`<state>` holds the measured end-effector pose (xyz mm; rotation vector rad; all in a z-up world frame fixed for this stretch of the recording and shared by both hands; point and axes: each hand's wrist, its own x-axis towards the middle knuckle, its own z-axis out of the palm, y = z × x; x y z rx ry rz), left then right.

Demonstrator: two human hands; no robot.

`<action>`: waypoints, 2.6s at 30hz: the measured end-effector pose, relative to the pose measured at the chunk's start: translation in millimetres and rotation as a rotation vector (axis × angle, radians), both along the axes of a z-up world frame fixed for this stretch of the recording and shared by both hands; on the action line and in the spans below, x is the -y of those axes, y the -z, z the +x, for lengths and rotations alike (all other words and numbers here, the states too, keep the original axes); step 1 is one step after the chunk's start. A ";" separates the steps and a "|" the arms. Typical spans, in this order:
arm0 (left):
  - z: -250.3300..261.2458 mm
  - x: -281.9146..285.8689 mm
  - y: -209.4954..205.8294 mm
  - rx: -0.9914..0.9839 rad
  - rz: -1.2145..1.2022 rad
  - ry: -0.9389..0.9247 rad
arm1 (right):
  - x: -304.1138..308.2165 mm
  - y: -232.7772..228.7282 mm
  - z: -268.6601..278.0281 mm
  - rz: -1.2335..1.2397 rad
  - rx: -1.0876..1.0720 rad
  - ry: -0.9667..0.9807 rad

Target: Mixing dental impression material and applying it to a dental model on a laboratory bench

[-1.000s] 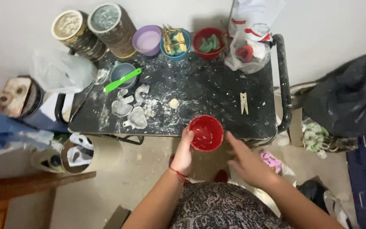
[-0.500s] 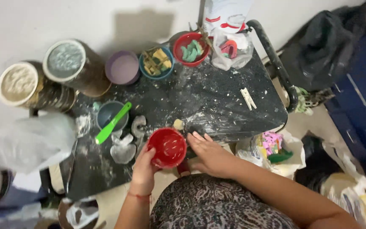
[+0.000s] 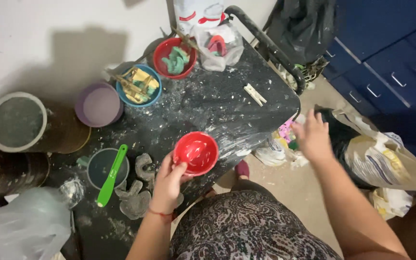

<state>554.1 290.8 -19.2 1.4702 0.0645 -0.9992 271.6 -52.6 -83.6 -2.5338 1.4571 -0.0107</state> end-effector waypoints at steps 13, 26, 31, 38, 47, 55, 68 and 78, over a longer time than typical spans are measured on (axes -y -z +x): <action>-2.0 58.7 -19.0 0.430 0.180 0.349 | 102.7 -11.6 -80.2 -0.043 0.002 0.351; 62.2 134.2 -97.8 1.199 0.256 0.245 | 158.9 72.1 -117.6 0.140 0.347 0.375; 137.1 249.1 -117.4 1.398 0.162 0.287 | 204.8 196.3 -157.6 0.180 -0.972 -0.816; 137.0 307.1 -152.8 1.339 0.090 0.310 | 140.0 92.4 -135.5 0.169 -0.524 0.119; 97.6 358.1 -190.8 1.188 -0.016 0.391 | 134.5 46.4 -152.5 0.164 -0.435 0.176; 42.0 378.8 -232.4 1.053 -0.086 0.421 | 133.2 9.6 -88.1 0.614 0.862 0.352; -45.3 309.1 -232.9 1.279 -0.037 0.624 | 16.1 -94.8 18.4 1.604 1.841 -0.185; -47.8 113.7 -181.5 1.214 -0.111 0.433 | -89.9 -81.1 66.0 1.436 1.616 0.429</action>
